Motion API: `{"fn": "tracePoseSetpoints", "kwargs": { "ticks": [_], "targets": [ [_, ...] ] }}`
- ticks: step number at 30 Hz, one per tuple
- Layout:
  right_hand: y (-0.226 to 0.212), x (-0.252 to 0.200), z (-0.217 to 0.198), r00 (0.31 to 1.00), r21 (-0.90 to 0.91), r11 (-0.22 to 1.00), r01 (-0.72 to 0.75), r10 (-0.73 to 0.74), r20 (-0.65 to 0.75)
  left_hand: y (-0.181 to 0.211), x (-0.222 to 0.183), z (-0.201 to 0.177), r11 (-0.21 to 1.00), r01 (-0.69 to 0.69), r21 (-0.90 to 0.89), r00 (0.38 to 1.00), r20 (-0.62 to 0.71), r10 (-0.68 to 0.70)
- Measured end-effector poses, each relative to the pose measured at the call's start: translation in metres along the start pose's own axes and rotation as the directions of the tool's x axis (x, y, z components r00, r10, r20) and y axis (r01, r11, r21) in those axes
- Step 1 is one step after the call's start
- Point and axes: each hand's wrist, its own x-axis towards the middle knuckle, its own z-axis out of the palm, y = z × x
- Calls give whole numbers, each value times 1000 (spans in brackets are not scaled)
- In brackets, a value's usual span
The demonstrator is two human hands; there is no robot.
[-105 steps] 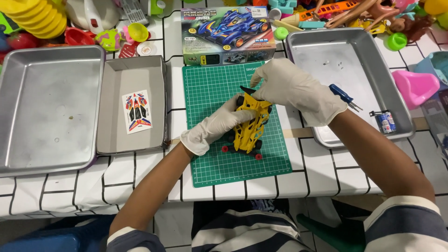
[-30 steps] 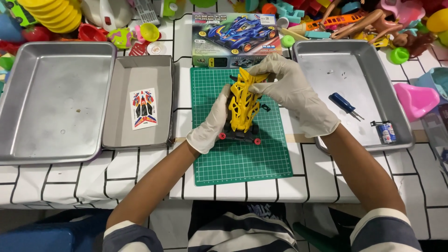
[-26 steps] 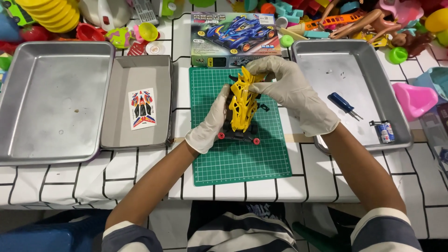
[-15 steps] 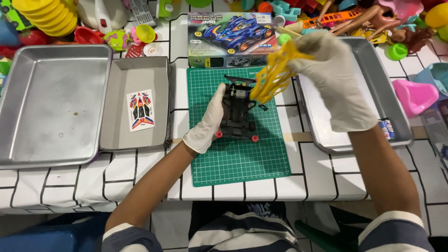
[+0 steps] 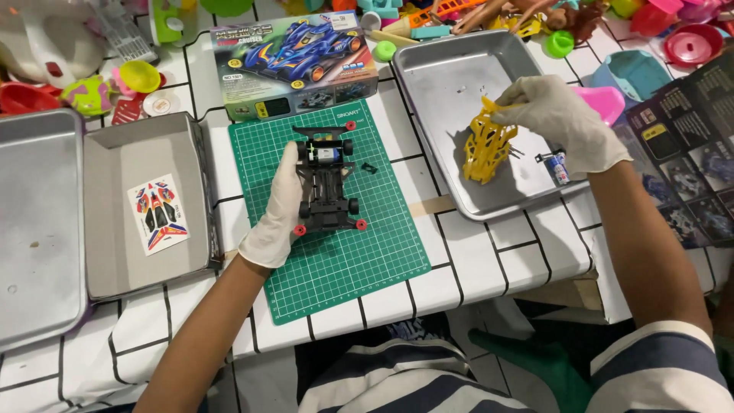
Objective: Assembling a mini 4WD toy car by fitting the body shell onto the chassis and using a screwdriver to secure parts.
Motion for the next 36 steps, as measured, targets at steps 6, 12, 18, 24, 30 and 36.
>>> {"fn": "tracePoseSetpoints", "kwargs": {
  "ticks": [6, 12, 18, 24, 30, 36],
  "targets": [
    [22, 1, 2, 997, -190, 982, 12, -26, -70, -20, 26, -10, 997, -80, -13, 996, -44, 79],
    [31, -20, -4, 981, -461, 871, -171, 194, 4, -21, 28, -12, 996, -93, 17, 995, -18, 93],
    [89, 24, 10, 997, -655, 752, -67, 28, -70, -15, 22, -9, 997, -53, -48, 998, 16, 54],
    [94, 32, 7, 891, -465, 876, 131, -309, -331, 13, -7, 7, 991, 70, -111, 998, 17, -68],
    [-73, -81, 76, 942, 378, 868, 321, -336, -27, -17, 12, 1, 937, 27, -347, 994, 107, 11],
    [-114, -55, 136, 812, 659, 627, 416, -582, 41, -61, 64, -30, 919, 47, -390, 989, 150, 13]
  ]
}}
